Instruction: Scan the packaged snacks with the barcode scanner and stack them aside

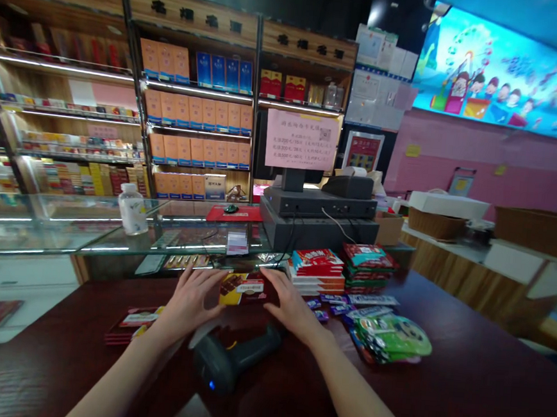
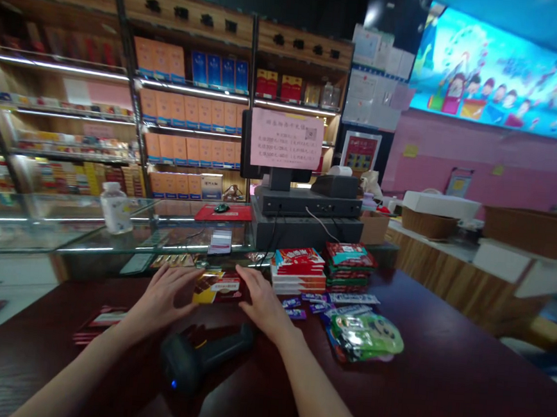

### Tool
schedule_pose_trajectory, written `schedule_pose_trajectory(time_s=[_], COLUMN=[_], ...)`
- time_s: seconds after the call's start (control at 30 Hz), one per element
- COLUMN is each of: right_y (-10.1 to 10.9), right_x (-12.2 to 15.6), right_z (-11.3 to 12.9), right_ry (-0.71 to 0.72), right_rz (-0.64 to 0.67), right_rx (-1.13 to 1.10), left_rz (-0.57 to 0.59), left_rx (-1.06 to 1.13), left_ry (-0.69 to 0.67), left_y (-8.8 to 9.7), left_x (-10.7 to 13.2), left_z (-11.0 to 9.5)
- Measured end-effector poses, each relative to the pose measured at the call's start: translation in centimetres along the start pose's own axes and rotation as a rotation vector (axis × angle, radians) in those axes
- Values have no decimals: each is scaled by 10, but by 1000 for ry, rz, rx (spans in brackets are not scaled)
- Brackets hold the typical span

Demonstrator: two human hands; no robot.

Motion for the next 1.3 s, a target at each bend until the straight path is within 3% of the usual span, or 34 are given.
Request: schedule_pose_trajectory(time_s=[0.23,0.47,0.67,0.87,1.07,1.3], right_y=[-17,-16,-14,-23,-35,-38], right_x=[5,11,11,5,3,5], right_z=[-8,-12,-2,-2,-13,-16], right_ry=[45,2,-213,-441,-574,-563], right_rz=[42,11,-7,-137,-248,-190], right_rx=[24,-38,-303,-536,-573,-557], left_rz=[-34,-33,-32,-104,-71,-43], left_rx=[29,132,415,618,638,529], left_ry=[7,26,230,398,392,301], left_y=[-4,-6,-3,-15,-31,-28], left_x=[23,28,27,24,24,26], left_z=[5,2,-2,-4,0,0])
Point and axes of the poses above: each hand's wrist, its own x-axis away from the middle knuckle, its own y-axis out of the back of the hand, z = x × y, the point moved 2 cm from there along -x, towards the middle knuckle, and after that the axes turned 5 degrees about -z, right-handed, at the moved point
